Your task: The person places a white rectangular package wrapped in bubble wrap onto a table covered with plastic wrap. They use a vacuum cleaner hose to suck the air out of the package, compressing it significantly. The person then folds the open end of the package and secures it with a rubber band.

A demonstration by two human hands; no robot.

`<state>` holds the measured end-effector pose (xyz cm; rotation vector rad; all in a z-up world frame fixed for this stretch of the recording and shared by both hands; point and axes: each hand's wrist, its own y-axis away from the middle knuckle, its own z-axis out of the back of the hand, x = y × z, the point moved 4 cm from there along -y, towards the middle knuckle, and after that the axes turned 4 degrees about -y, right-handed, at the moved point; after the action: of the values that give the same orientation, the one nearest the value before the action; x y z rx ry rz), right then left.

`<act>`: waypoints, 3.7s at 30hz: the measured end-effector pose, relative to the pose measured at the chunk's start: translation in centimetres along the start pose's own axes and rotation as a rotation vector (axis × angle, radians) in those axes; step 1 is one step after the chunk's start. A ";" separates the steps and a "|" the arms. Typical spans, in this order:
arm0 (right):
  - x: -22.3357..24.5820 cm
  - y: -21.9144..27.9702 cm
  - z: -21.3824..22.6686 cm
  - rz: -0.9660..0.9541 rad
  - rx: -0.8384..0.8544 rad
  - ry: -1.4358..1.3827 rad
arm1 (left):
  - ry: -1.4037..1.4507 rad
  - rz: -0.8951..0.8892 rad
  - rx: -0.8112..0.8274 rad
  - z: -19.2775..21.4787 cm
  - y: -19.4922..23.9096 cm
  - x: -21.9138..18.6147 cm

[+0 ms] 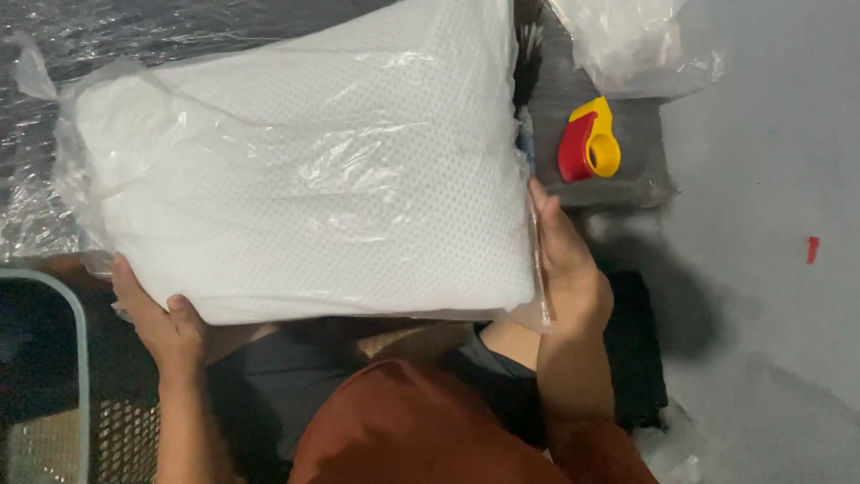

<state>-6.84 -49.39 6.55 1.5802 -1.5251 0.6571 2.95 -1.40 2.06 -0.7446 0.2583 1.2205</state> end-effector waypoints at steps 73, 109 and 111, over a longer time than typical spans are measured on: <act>0.1 4.4 -7.9 0.104 -0.141 0.749 | -0.050 -0.528 0.364 1.2 -5.7 -29.3; 3.9 5.1 -14.3 0.210 -0.066 0.641 | -0.156 -0.846 0.289 6.5 -11.7 -33.2; 3.7 5.4 -14.4 0.191 -0.087 0.634 | -0.192 -0.879 0.265 6.8 -12.4 -33.9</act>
<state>-9.13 -38.98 18.29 1.0235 -1.2030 1.0633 1.08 -24.43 30.61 -0.4191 -0.0743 0.4001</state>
